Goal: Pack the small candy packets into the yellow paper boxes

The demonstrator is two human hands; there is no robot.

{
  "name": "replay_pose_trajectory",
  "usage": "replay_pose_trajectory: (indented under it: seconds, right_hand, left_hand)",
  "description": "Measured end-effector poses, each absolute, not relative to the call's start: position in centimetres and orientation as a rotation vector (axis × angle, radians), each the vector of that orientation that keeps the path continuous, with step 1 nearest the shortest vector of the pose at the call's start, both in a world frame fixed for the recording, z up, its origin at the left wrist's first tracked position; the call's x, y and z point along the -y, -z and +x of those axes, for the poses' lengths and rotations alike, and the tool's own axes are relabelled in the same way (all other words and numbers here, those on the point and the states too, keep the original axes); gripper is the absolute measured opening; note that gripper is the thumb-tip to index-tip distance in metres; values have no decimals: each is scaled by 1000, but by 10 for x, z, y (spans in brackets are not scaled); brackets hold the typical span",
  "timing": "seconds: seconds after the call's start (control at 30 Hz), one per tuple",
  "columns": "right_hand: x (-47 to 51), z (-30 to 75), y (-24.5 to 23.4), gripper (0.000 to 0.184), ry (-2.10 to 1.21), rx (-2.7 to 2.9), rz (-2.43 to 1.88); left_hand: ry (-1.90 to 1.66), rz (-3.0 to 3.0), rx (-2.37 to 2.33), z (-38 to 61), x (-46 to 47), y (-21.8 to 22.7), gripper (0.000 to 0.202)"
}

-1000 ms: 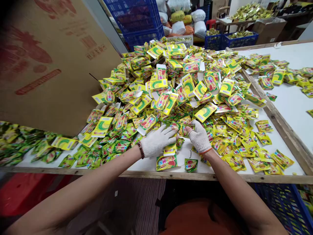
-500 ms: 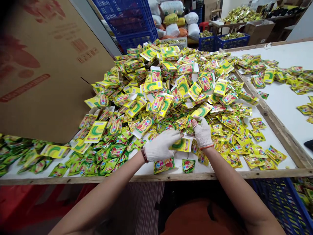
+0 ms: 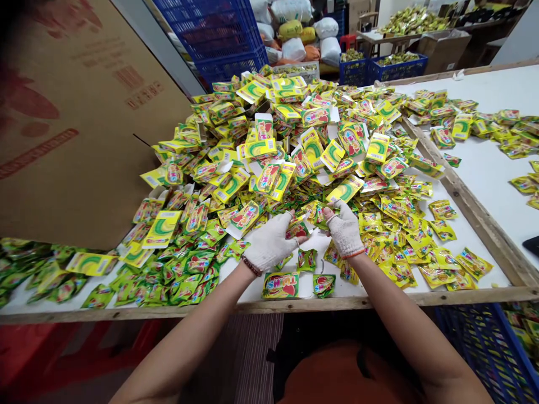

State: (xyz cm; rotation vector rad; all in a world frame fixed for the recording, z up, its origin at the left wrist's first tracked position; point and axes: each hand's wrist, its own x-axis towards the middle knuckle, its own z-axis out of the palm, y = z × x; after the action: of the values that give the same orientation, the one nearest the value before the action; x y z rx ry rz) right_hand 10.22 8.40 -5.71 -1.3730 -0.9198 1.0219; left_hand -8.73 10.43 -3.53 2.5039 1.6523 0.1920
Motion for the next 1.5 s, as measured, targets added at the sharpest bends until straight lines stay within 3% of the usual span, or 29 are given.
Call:
replay_pose_trajectory:
  seconds: [0.07, 0.2, 0.3, 0.47, 0.6, 0.83, 1.03, 1.23, 1.5]
  right_hand:
    - [-83, 100, 57, 47, -987, 985, -1392]
    - [-82, 99, 60, 37, -884, 1130, -1419]
    - [-83, 99, 64, 33, -799, 1204, -1430]
    - [-82, 95, 65, 26, -634, 1322, -1373]
    - [-79, 95, 63, 22, -677, 1495, -1417]
    - [-82, 103, 64, 17, -850, 1769, -1397]
    - [-75, 89, 65, 15, -567, 1889, -1618]
    - [-78, 100, 64, 12, -960, 1637, -1409]
    - [-79, 96, 65, 23, -699, 1787, -1468]
  left_hand:
    - [-91, 2566, -1711, -80, -96, 44, 76]
    - [41, 2624, -1818, -74, -93, 61, 75]
    - [-81, 2637, -1826, -79, -95, 71, 70]
    - [-397, 2587, -1675, -88, -93, 80, 46]
    - [-532, 2591, -1636, -96, -91, 77, 42]
    - [-378, 2735, -1449, -101, -90, 71, 57]
    - [-293, 2712, -1485, -89, -85, 74, 56]
    - [-342, 2661, -1635, -95, -88, 74, 56]
    - [-301, 2685, -1601, -90, -85, 72, 60]
